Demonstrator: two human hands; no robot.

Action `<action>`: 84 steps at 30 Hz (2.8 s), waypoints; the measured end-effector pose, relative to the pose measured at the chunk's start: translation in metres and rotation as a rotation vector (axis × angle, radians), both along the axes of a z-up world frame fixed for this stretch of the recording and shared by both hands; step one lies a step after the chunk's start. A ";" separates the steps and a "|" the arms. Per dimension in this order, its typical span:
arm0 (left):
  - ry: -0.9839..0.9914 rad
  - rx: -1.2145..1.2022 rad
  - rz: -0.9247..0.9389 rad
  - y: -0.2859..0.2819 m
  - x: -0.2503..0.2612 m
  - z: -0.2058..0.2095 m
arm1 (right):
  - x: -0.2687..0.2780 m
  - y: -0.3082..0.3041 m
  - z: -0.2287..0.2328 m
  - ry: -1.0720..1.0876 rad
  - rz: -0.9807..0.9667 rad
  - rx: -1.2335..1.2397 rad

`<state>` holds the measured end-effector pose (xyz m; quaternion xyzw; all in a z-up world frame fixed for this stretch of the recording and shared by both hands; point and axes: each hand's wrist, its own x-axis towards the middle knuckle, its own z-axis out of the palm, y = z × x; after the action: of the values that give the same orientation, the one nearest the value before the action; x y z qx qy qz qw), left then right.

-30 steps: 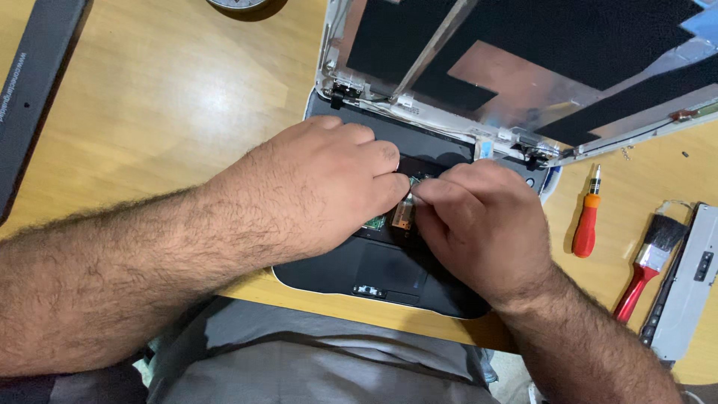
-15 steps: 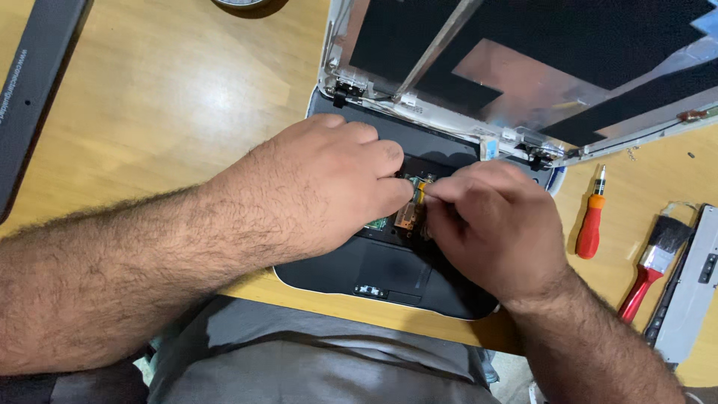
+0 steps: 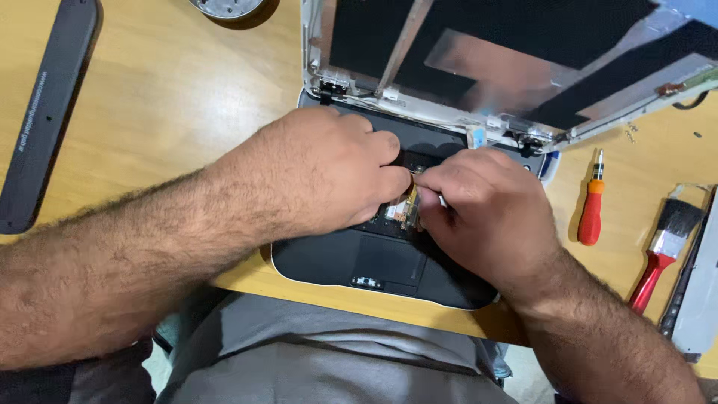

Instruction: The person works on the internal components of a disassembled laptop placed on a wooden table. They use their hands to connect a ribbon cable to the motherboard and then use a screwdriver to secure the hard drive in place.

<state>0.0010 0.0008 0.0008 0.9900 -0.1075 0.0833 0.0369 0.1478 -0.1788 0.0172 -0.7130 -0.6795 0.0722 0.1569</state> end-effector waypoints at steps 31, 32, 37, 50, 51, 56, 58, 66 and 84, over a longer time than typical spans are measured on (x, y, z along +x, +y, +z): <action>0.087 -0.133 -0.026 0.018 -0.011 0.008 | 0.014 -0.052 0.045 -0.045 -0.137 0.025; 0.059 -0.110 -0.025 0.023 -0.014 0.006 | 0.018 -0.066 0.061 0.058 -0.238 0.088; 0.043 -0.153 0.001 0.035 -0.020 0.004 | 0.027 -0.082 0.063 -0.103 -0.852 -0.349; 0.493 -0.358 -0.008 0.045 -0.023 0.038 | 0.004 -0.133 0.017 0.132 -0.654 0.339; 0.488 -0.369 -0.008 0.044 -0.024 0.027 | -0.009 -0.120 0.019 0.125 -0.650 0.330; 0.284 -0.317 -0.038 0.038 -0.023 0.014 | -0.063 -0.078 -0.002 0.029 -0.147 0.104; 0.234 -0.317 -0.039 0.038 -0.025 0.009 | -0.072 -0.061 -0.004 0.020 -0.156 0.100; 0.079 -0.288 -0.041 0.035 -0.028 0.003 | -0.079 -0.036 -0.014 -0.034 -0.183 0.058; 0.028 -0.304 -0.025 0.032 -0.027 -0.004 | -0.077 -0.041 -0.021 -0.083 -0.156 0.041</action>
<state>-0.0258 0.0332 -0.0034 0.9727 -0.1052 0.0843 0.1889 0.0713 -0.2201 -0.0034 -0.7629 -0.6291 0.0164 0.1483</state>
